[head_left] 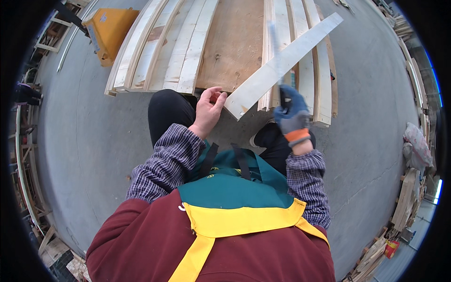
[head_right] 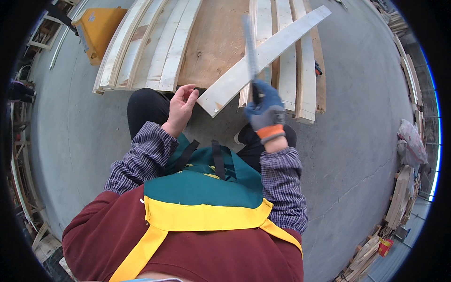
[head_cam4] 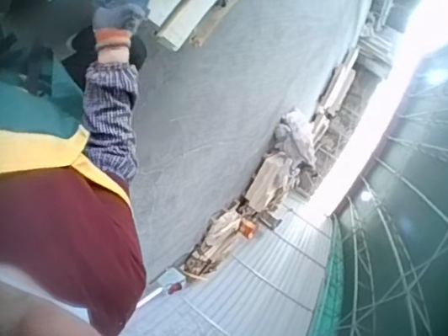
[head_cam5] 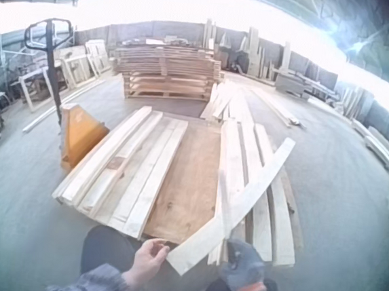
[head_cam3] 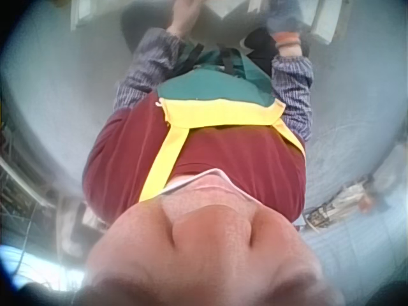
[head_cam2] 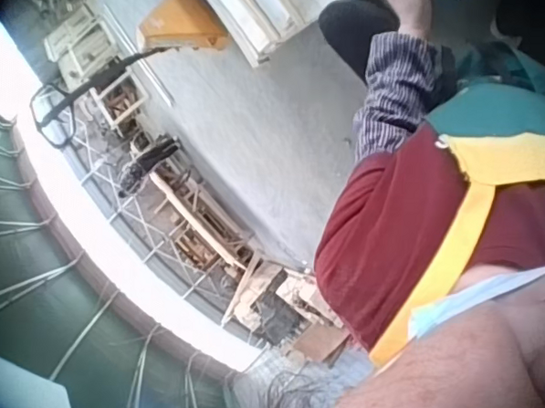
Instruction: The person sits on the floor and uses a try square and pencil to mark lines on several wooden planks. They pick up each plank, align the square, draw a line, and place the plank back down, repeating this process for multiple pieces.
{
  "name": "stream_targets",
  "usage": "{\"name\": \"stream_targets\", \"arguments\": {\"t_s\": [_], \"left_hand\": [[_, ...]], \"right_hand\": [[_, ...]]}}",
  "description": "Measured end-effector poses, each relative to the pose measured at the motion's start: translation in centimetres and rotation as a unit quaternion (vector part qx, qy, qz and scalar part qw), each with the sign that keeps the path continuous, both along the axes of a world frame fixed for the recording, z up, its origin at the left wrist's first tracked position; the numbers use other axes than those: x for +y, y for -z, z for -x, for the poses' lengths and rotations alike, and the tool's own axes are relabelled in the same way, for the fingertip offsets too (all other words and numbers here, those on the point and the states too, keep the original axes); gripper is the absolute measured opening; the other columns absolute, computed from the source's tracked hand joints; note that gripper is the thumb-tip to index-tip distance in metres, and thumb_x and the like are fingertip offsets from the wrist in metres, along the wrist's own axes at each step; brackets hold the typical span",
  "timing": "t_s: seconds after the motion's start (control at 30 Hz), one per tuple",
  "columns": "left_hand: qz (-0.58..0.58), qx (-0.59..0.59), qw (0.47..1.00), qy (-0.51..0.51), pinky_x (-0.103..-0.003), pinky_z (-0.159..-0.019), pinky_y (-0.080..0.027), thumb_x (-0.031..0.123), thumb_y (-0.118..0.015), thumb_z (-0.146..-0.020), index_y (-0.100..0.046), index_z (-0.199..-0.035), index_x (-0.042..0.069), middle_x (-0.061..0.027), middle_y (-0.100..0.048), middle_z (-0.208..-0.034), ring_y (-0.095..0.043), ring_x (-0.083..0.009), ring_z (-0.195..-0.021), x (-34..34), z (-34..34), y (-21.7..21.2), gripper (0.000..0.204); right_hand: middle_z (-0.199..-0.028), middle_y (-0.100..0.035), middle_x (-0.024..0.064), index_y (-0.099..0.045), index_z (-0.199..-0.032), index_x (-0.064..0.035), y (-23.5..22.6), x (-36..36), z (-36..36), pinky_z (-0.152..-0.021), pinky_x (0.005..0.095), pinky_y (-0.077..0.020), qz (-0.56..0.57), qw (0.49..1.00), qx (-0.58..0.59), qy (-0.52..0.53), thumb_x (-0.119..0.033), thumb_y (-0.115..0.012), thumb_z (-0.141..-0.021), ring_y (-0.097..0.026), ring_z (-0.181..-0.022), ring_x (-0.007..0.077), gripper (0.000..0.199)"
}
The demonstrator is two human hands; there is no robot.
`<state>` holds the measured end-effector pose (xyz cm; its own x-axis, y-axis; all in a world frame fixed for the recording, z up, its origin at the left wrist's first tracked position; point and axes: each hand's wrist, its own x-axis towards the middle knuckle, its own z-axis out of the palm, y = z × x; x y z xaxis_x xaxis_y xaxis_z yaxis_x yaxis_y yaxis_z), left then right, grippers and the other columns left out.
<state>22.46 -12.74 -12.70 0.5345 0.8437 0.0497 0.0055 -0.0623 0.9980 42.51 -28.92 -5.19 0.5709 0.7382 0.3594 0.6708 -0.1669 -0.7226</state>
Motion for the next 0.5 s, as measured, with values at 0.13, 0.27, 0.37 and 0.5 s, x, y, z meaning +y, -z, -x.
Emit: {"name": "stream_targets", "arguments": {"t_s": [0.13,0.27,0.37,0.5], "left_hand": [[-0.126,0.145,0.981,0.006,-0.031,-0.078,-0.051,0.028,-0.072,-0.085,-0.059,-0.113,0.0,-0.0103,-0.059,-0.101,-0.059,-0.0186,-0.086,0.4,-0.3,-0.2,0.042],[-0.04,0.176,0.981,0.069,-0.031,-0.087,-0.048,0.031,-0.074,-0.085,-0.047,-0.132,0.001,-0.011,-0.056,-0.112,-0.056,-0.0182,-0.099,-1.2,0.6,0.2,0.062],[0.174,0.074,0.98,0.053,-0.03,-0.091,-0.045,0.029,-0.066,-0.093,-0.043,-0.136,0.0,-0.0078,-0.058,-0.112,-0.055,-0.0142,-0.1,-1.8,0.3,0.9,0.057],[0.185,0.026,0.981,0.045,-0.027,-0.091,-0.043,0.028,-0.06,-0.097,-0.053,-0.128,-0.001,-0.0083,-0.062,-0.112,-0.055,-0.0129,-0.103,-0.7,-0.8,1.4,0.043]], "right_hand": [[-0.103,-0.064,0.0166,-0.061,-0.112,-0.0104,0.3,3.6,4.2,-0.081,0.0436,-0.051,0.125,0.985,-0.103,-0.053,-0.01,-0.064,-0.072,-0.062,-0.092,0.0376,0.041],[-0.103,-0.063,0.0142,-0.06,-0.112,-0.0121,1.2,3.8,4.9,-0.079,0.0438,-0.0498,0.193,0.968,-0.147,-0.065,-0.007,-0.062,-0.072,-0.062,-0.091,0.0347,0.041],[-0.098,-0.064,0.0117,-0.061,-0.111,-0.0132,1.9,3.7,5.2,-0.077,0.0437,-0.0491,0.174,0.961,-0.194,-0.091,-0.01,-0.062,-0.074,-0.063,-0.09,0.0322,0.037],[-0.094,-0.065,0.0077,-0.061,-0.11,-0.0168,2.5,3.6,5.9,-0.075,0.043,-0.0484,0.168,0.945,-0.253,-0.119,-0.011,-0.059,-0.079,-0.064,-0.085,0.0295,0.032]]}}
